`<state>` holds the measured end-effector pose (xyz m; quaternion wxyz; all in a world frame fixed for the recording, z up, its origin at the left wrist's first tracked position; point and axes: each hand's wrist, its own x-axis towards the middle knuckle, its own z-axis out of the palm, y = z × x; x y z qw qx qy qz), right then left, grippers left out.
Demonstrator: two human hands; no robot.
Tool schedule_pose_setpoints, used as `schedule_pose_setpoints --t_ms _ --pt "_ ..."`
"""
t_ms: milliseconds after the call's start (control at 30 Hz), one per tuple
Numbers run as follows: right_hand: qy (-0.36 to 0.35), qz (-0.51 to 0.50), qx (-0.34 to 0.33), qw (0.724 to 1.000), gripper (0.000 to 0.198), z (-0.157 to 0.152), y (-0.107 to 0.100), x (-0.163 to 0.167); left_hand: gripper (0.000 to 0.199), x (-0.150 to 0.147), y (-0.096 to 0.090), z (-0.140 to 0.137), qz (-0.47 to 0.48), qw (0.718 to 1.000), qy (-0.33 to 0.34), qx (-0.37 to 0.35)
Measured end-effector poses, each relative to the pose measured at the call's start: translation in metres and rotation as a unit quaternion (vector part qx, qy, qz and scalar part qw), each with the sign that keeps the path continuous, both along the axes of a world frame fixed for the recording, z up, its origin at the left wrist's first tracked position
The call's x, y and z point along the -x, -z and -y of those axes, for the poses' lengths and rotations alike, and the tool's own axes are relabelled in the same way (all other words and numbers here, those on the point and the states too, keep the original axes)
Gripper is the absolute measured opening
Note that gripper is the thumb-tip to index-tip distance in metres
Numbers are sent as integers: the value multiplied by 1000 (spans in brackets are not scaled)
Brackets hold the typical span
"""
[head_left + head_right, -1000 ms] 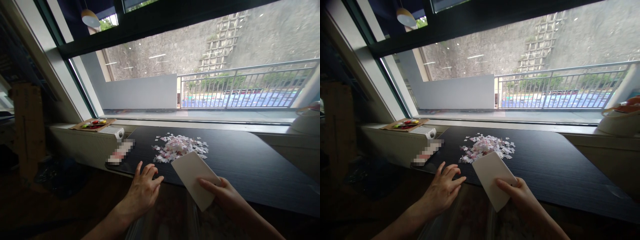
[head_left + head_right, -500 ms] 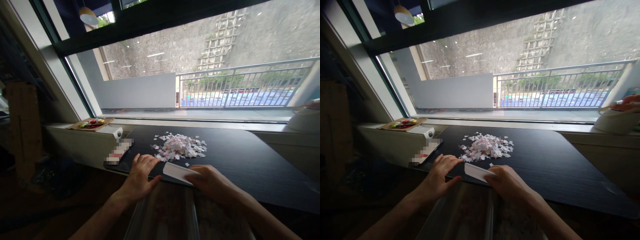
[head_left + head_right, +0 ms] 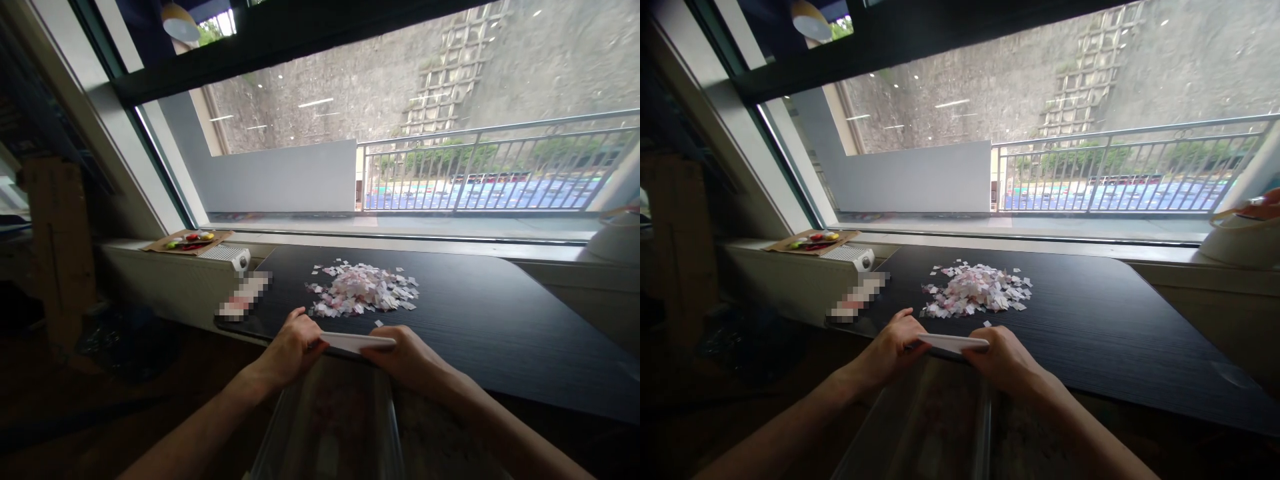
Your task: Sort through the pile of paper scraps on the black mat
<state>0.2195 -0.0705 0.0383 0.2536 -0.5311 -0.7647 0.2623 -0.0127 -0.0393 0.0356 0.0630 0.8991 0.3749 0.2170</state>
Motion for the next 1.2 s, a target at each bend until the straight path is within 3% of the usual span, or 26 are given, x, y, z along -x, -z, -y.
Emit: schedule_pose_setpoints --t_ms 133,333,567,767,967,1200 --pt "13 -9 -33 999 21 -2 -8 1 22 -2 4 -6 -13 999 -13 -30" --pt "-2 -14 14 1000 18 6 -10 -3 23 -1 2 3 -9 999 30 -41" --pt "27 -26 3 999 17 2 -3 -5 23 -3 2 -2 14 998 35 -50" --pt "-35 0 -24 999 21 6 -2 -5 21 -1 6 5 15 996 51 -70" --pt "7 5 -53 999 23 3 -2 -2 22 -1 8 -5 27 996 32 -83" --pt "-52 9 -53 997 25 6 -4 0 16 2 11 2 38 995 46 -82"
